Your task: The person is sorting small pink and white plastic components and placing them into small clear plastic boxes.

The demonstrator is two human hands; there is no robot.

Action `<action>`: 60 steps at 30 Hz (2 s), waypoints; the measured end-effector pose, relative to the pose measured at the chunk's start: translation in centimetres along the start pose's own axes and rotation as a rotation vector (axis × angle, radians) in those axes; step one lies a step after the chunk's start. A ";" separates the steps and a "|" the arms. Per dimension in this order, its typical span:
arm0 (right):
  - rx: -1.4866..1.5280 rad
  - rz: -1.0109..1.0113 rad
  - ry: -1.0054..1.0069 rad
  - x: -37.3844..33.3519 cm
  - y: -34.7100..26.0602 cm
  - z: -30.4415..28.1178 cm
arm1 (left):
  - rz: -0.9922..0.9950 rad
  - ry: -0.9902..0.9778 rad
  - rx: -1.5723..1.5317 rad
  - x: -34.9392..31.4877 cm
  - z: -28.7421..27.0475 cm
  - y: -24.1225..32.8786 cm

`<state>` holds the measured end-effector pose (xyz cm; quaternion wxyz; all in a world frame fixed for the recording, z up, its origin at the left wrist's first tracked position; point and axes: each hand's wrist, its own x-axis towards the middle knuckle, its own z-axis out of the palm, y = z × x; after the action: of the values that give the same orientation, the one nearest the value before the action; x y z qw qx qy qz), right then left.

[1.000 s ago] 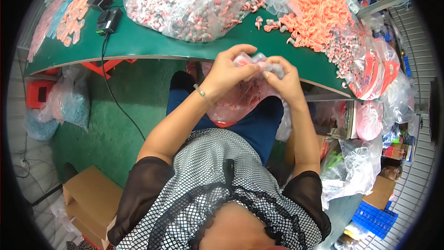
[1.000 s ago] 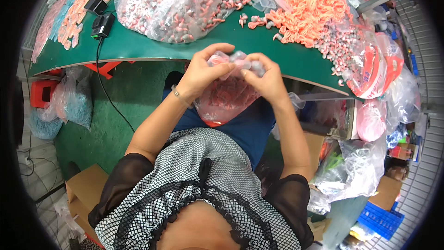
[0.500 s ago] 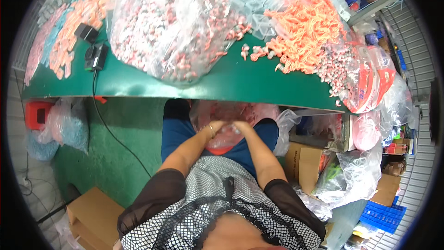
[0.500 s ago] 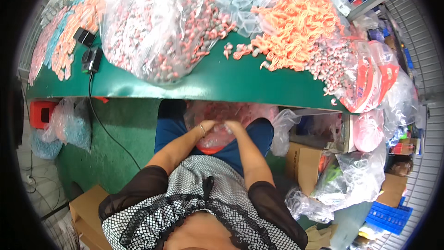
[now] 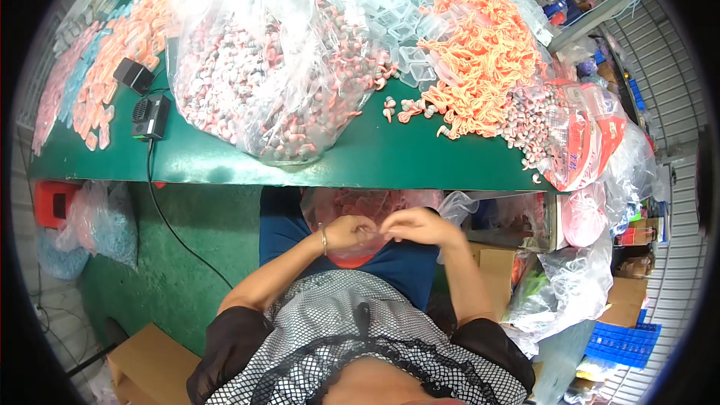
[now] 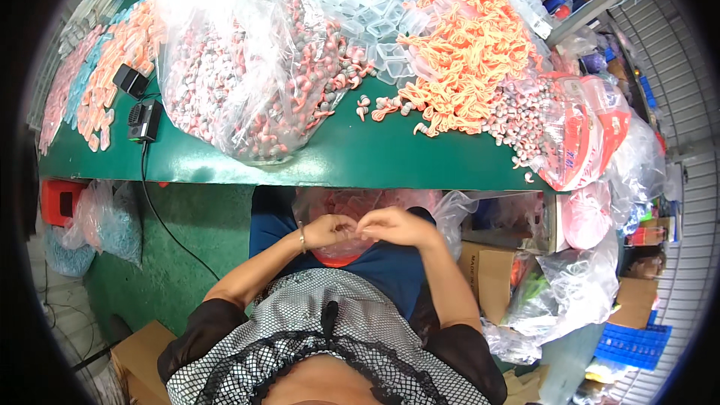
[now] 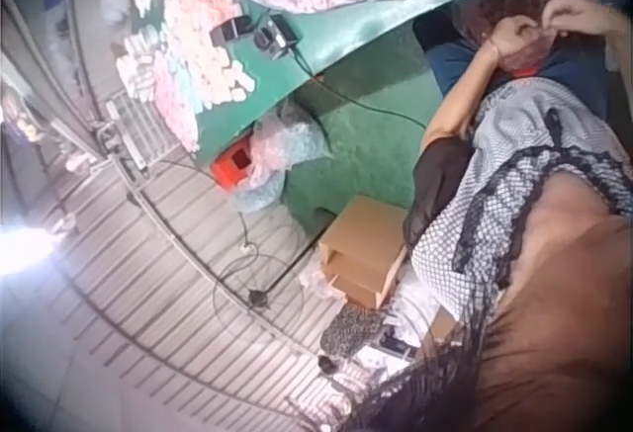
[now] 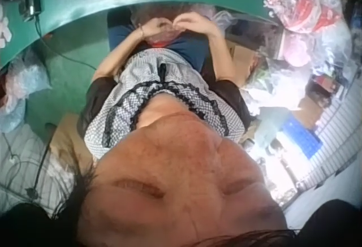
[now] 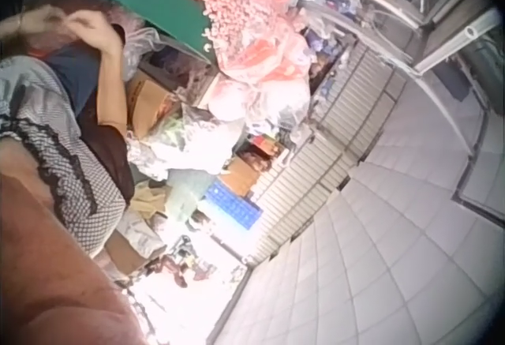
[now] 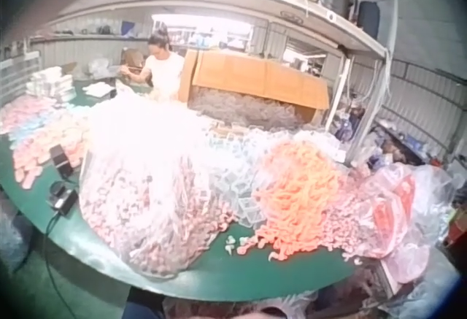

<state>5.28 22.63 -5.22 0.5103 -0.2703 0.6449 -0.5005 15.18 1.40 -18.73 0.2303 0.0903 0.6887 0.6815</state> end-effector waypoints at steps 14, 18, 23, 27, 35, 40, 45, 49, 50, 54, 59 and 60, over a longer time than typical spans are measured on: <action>-1.438 -0.341 1.345 6.8 -10.3 -13.3 | 0.334 0.793 0.879 6.4 -5.8 21.2; -1.417 -0.528 1.337 4.9 -11.0 -10.6 | 0.188 0.817 0.986 8.2 -6.6 20.4; -1.426 -0.679 1.216 1.6 -9.8 -4.7 | 0.312 0.863 1.057 9.2 -7.0 19.4; -1.472 -0.713 1.153 0.7 -7.4 -1.9 | 0.403 0.905 1.004 8.0 -6.5 20.0; -1.206 -0.641 0.927 0.1 -8.0 -2.5 | 0.317 0.705 0.975 5.0 -6.4 20.1; -1.447 -0.493 0.782 -0.8 -8.0 -4.8 | 0.277 0.621 0.904 4.9 -6.6 20.7; -1.414 -0.531 0.866 -0.5 -7.8 -3.1 | 0.307 0.718 0.946 5.2 -6.0 20.2; -1.340 -0.539 0.952 1.0 -6.9 -0.9 | 0.357 0.729 0.886 4.8 -5.9 19.6; -1.328 -0.505 0.980 1.3 -7.3 -0.2 | 0.369 0.772 0.880 4.8 -6.0 19.2; -1.352 -0.446 1.119 2.6 -7.6 1.2 | 0.432 0.836 0.804 4.9 -5.5 18.7; -1.339 -0.441 1.175 2.9 -7.8 1.0 | 0.449 0.909 0.695 5.0 -4.9 18.6; -1.323 -0.400 1.182 2.8 -7.8 1.0 | 0.452 0.913 0.697 5.0 -4.8 18.6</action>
<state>3.98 17.08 0.87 -0.2596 -0.3143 0.8982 -0.1644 5.13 0.34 -1.66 -0.2809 0.0032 0.8638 0.4182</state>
